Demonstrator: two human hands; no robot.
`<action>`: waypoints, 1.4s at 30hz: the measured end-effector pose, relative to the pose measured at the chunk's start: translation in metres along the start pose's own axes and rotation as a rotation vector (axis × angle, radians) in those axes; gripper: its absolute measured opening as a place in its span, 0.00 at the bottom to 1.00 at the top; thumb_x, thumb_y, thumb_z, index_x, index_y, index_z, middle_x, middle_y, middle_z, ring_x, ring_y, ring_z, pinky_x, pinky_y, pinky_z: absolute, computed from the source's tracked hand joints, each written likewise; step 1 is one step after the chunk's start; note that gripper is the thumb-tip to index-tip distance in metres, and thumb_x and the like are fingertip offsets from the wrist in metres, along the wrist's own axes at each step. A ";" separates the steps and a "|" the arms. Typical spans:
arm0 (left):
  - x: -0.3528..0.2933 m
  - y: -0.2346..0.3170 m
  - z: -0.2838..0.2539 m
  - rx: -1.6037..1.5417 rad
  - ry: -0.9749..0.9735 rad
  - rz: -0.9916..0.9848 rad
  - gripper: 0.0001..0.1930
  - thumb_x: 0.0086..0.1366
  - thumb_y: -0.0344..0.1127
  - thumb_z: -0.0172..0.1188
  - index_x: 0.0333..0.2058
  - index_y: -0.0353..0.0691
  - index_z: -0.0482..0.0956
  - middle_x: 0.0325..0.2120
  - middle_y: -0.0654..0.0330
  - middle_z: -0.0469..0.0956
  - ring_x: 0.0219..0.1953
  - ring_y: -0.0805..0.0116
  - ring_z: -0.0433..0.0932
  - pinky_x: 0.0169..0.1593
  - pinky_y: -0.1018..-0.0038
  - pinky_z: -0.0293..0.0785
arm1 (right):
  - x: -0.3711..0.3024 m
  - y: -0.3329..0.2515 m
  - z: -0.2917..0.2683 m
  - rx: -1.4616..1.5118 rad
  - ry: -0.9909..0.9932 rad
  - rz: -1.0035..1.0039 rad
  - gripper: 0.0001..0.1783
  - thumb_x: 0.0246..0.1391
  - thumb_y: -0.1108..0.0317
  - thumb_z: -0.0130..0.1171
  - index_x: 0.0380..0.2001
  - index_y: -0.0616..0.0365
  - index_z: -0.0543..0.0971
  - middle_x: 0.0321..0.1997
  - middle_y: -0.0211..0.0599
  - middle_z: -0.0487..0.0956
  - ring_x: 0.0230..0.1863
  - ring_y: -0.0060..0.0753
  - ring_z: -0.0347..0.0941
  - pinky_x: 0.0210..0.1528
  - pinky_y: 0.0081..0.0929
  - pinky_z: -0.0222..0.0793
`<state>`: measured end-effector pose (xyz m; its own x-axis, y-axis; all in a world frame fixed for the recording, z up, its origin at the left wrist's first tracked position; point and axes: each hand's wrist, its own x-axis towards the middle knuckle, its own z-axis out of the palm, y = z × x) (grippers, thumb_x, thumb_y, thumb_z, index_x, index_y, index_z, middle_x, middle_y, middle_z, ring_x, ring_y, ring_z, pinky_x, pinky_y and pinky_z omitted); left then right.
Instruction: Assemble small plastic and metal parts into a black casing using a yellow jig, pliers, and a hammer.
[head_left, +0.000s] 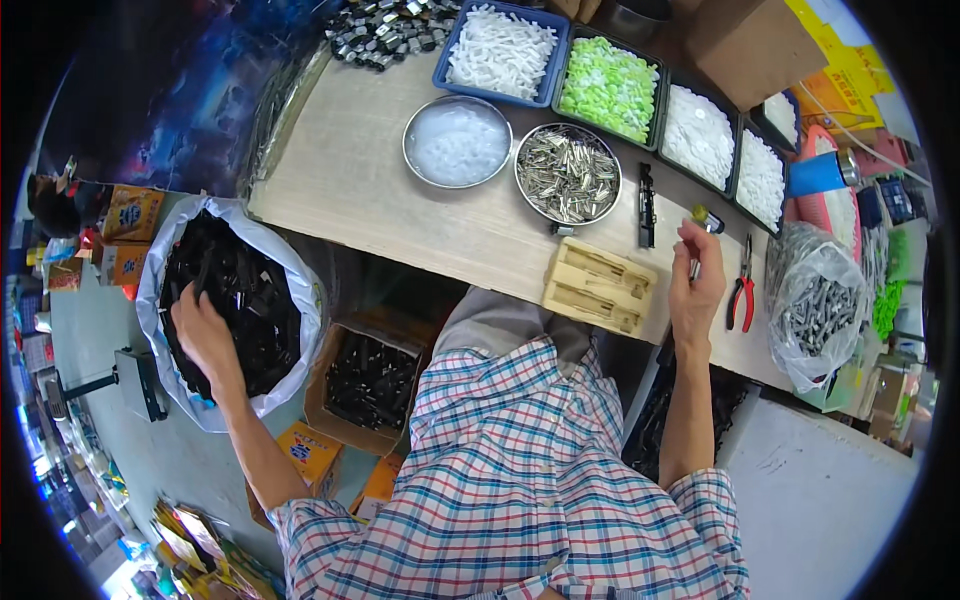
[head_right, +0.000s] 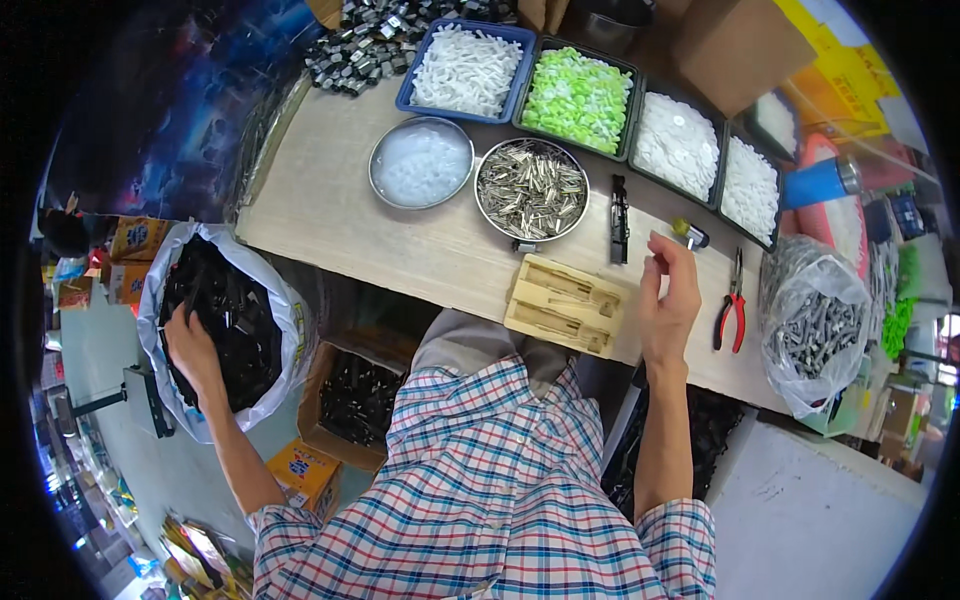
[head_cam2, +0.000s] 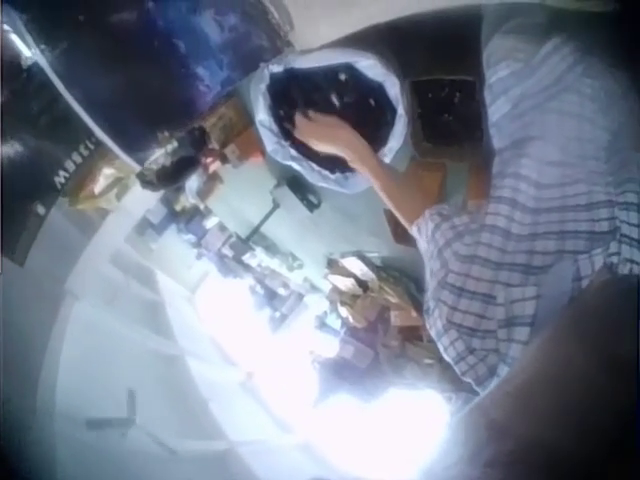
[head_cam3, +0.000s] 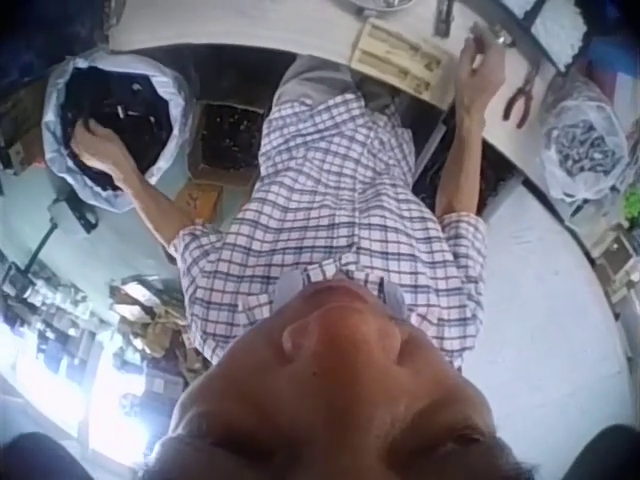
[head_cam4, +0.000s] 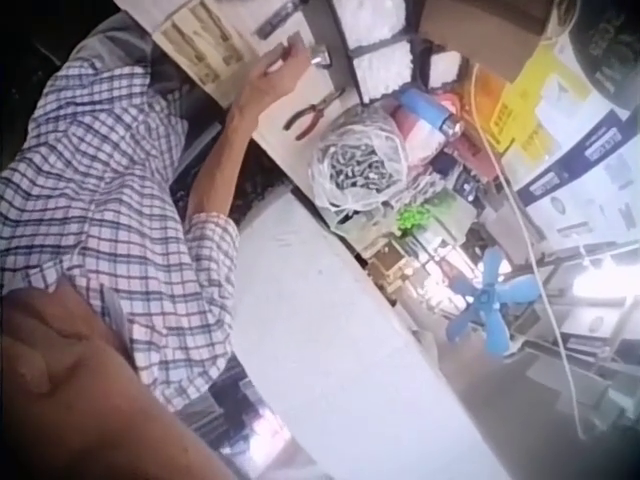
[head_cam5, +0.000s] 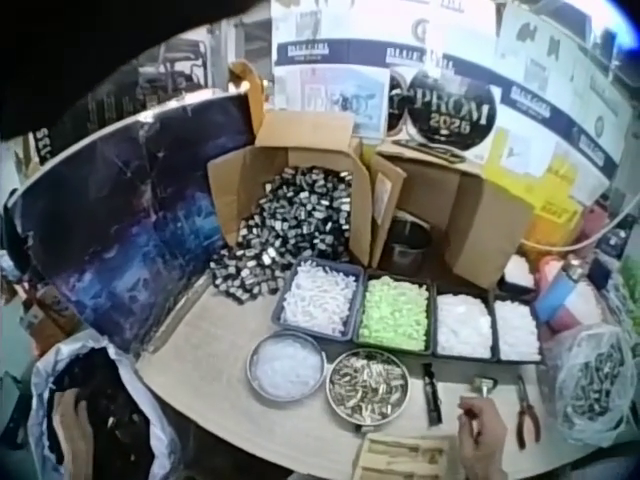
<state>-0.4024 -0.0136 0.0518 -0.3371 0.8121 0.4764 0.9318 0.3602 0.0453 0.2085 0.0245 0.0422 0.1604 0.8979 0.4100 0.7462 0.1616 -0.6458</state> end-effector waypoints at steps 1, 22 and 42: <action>-0.001 -0.005 -0.005 -0.046 0.047 0.003 0.14 0.71 0.32 0.56 0.52 0.34 0.79 0.44 0.44 0.80 0.46 0.43 0.79 0.51 0.58 0.75 | 0.000 0.000 0.001 -0.004 0.004 0.004 0.14 0.63 0.81 0.54 0.51 0.64 0.77 0.45 0.37 0.79 0.44 0.26 0.75 0.50 0.24 0.71; -0.110 0.367 -0.009 -1.070 -0.151 1.021 0.25 0.52 0.25 0.62 0.53 0.30 0.77 0.48 0.48 0.77 0.52 0.49 0.80 0.52 0.61 0.80 | -0.063 0.001 -0.025 0.289 -0.095 0.146 0.05 0.60 0.81 0.58 0.38 0.66 0.80 0.45 0.39 0.77 0.45 0.29 0.74 0.48 0.22 0.70; -0.107 0.362 -0.041 -1.832 -0.869 0.375 0.15 0.52 0.17 0.70 0.37 0.37 0.77 0.41 0.54 0.79 0.50 0.62 0.78 0.55 0.70 0.73 | -0.031 -0.012 0.008 -0.177 -0.253 -0.329 0.12 0.47 0.79 0.66 0.38 0.59 0.81 0.43 0.37 0.78 0.49 0.49 0.74 0.51 0.43 0.71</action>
<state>-0.0235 0.0111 0.0531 0.4122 0.8780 0.2431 -0.2067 -0.1698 0.9636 0.1896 -0.0024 0.0323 -0.2504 0.8861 0.3900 0.8335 0.4023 -0.3788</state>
